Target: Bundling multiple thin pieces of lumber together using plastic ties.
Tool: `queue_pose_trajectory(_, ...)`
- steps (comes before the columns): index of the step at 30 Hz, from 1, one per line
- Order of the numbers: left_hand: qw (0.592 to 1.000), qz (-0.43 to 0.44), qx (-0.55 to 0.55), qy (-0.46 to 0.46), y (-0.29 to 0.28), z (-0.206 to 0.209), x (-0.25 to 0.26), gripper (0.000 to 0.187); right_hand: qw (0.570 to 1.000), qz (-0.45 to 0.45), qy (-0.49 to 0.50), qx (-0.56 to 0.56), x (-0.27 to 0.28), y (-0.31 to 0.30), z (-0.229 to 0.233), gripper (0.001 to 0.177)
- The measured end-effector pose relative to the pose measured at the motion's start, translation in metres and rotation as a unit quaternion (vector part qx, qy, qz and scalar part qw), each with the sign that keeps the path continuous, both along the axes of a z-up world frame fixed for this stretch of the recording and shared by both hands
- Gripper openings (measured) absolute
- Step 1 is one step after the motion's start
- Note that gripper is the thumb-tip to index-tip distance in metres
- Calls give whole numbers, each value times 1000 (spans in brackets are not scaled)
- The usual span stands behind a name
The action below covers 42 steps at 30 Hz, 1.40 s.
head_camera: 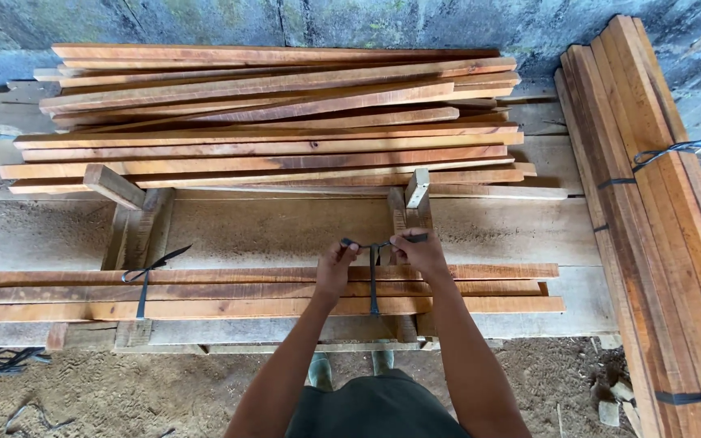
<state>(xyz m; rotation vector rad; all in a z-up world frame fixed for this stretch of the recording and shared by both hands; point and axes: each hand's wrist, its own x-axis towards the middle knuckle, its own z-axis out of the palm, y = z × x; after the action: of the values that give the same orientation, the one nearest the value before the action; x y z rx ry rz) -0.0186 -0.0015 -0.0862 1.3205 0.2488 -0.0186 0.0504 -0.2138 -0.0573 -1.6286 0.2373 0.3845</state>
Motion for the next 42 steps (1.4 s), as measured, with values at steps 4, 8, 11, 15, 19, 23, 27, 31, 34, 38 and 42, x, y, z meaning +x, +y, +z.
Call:
queue_pose_trajectory(4,1000,12,-7,0,-9,6,0,20,999,-34,35,14,13,-7,-19,14)
queue_pose_trajectory(8,995,-13,-94,8,-21,18,-1,17,996,-52,63,46,9,5,-10,21)
queue_pose_trajectory(11,995,-19,-101,-12,-26,13,5,21,995,-12,78,63,5,11,-8,26)
queue_pose_trajectory(15,999,-31,-43,-2,-29,18,4,26,995,52,82,22,5,12,-22,16)
queue_pose_trajectory(19,999,-46,-22,12,-34,3,-4,34,995,67,77,0,-1,12,-9,14)
queue_pose_trajectory(23,997,-34,56,30,-32,11,0,32,993,87,77,-10,1,17,5,21)
queue_pose_trajectory(27,994,-29,103,18,-26,8,1,33,992,107,49,-47,12,14,16,22)
queue_pose_trajectory(31,970,-83,230,0,-20,58,-14,33,984,139,33,-105,39,-3,-10,28)
queue_pose_trajectory(34,943,-129,305,-40,-8,73,-15,27,935,212,11,-283,63,-11,-47,45)
queue_pose_trajectory(38,920,-172,343,-76,-1,73,-21,25,937,196,-13,-288,53,-8,-48,20)
queue_pose_trajectory(42,928,-163,329,-68,-4,89,-23,30,972,146,19,-185,48,-8,-45,19)
